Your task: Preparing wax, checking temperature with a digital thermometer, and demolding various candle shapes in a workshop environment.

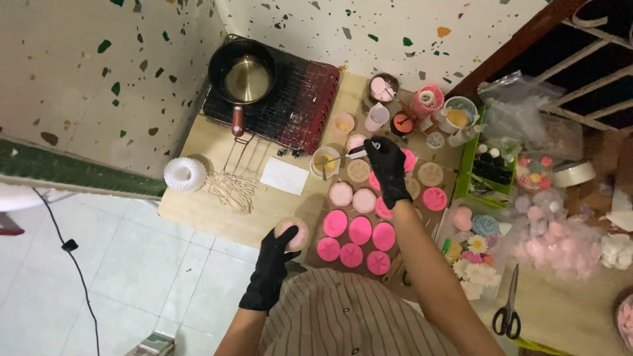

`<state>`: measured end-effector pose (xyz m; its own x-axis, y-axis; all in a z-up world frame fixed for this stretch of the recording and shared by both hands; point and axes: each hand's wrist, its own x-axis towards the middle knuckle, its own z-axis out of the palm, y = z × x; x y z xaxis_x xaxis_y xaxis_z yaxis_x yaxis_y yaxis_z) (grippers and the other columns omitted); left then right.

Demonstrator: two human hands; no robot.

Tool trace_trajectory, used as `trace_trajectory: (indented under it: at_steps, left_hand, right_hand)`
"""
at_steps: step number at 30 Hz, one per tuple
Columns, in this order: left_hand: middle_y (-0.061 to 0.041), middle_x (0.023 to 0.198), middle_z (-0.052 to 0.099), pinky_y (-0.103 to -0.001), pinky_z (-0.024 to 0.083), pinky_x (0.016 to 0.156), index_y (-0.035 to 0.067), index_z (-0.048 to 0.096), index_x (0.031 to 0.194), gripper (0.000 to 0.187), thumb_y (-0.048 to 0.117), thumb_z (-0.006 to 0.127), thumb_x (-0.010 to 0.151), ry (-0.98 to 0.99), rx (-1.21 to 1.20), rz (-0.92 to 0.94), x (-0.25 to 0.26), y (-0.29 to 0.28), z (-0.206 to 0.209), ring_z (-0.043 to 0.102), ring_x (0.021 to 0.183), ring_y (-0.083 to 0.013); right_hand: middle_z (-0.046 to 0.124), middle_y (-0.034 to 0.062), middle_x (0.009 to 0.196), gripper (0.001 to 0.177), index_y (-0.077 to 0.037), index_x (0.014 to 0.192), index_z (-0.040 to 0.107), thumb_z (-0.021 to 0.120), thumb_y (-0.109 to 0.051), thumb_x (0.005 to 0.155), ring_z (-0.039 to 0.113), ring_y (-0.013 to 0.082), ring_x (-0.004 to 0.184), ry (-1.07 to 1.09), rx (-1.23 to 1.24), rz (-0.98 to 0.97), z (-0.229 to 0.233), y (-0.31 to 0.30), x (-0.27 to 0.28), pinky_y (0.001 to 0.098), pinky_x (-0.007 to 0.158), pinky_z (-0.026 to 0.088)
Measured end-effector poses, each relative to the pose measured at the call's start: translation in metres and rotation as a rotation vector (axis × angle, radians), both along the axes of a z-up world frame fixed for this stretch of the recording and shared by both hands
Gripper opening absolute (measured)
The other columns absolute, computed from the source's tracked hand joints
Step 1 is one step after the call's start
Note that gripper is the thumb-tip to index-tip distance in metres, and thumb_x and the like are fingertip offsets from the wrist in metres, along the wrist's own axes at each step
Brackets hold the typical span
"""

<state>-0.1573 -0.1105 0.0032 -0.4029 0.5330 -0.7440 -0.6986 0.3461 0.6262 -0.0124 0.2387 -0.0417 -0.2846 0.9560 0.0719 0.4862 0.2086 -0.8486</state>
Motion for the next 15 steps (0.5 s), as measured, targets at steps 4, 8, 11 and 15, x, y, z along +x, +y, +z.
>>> trace_trajectory:
  at_steps: [4, 8, 11, 15]
  left_hand:
    - [-0.009, 0.119, 0.07, -0.043, 0.063, 0.078, 0.009, 0.065, 0.131, 0.057, 0.028, 0.08, 0.079, -0.017, -0.036, -0.015, -0.031, -0.007, -0.005, 0.07, 0.103, -0.0254]
    - [-0.009, 0.12, 0.07, -0.043, 0.063, 0.078, 0.007, 0.065, 0.131, 0.056, 0.026, 0.079, 0.08, -0.029, -0.005, 0.032, -0.05, -0.007, -0.001, 0.069, 0.105, -0.0237]
    - [-0.009, 0.12, 0.07, -0.042, 0.063, 0.078, 0.007, 0.064, 0.132, 0.056, 0.027, 0.079, 0.081, -0.022, -0.003, 0.031, -0.057, -0.004, 0.001, 0.069, 0.104, -0.0242]
    - [-0.008, 0.121, 0.069, -0.043, 0.063, 0.079, 0.008, 0.064, 0.132, 0.056, 0.026, 0.078, 0.081, -0.027, -0.017, 0.04, -0.062, -0.002, -0.006, 0.069, 0.105, -0.0242]
  right_hand:
    - [0.074, 0.0035, 0.099, 0.032, -0.007, 0.121, 0.072, 0.078, -0.022, 0.093, 0.066, 0.0137, 0.079, 0.217, -0.073, 0.036, -0.06, 0.028, 0.013, 0.0311, 0.068, 0.053]
    - [0.074, -0.0016, 0.102, 0.034, -0.013, 0.128, 0.07, 0.074, -0.022, 0.095, 0.068, 0.0099, 0.079, 0.339, -0.373, 0.015, -0.048, 0.031, 0.016, 0.0272, 0.06, 0.051]
    - [0.075, -0.0024, 0.103, 0.033, -0.014, 0.128, 0.07, 0.071, -0.026, 0.098, 0.071, 0.01, 0.083, 0.329, -0.438, -0.009, -0.049, 0.035, 0.02, 0.0263, 0.062, 0.053]
    - [0.075, -0.0014, 0.104, 0.033, -0.014, 0.129, 0.068, 0.069, -0.028, 0.099, 0.073, 0.0117, 0.083, 0.334, -0.45, 0.017, -0.053, 0.039, 0.022, 0.0268, 0.063, 0.055]
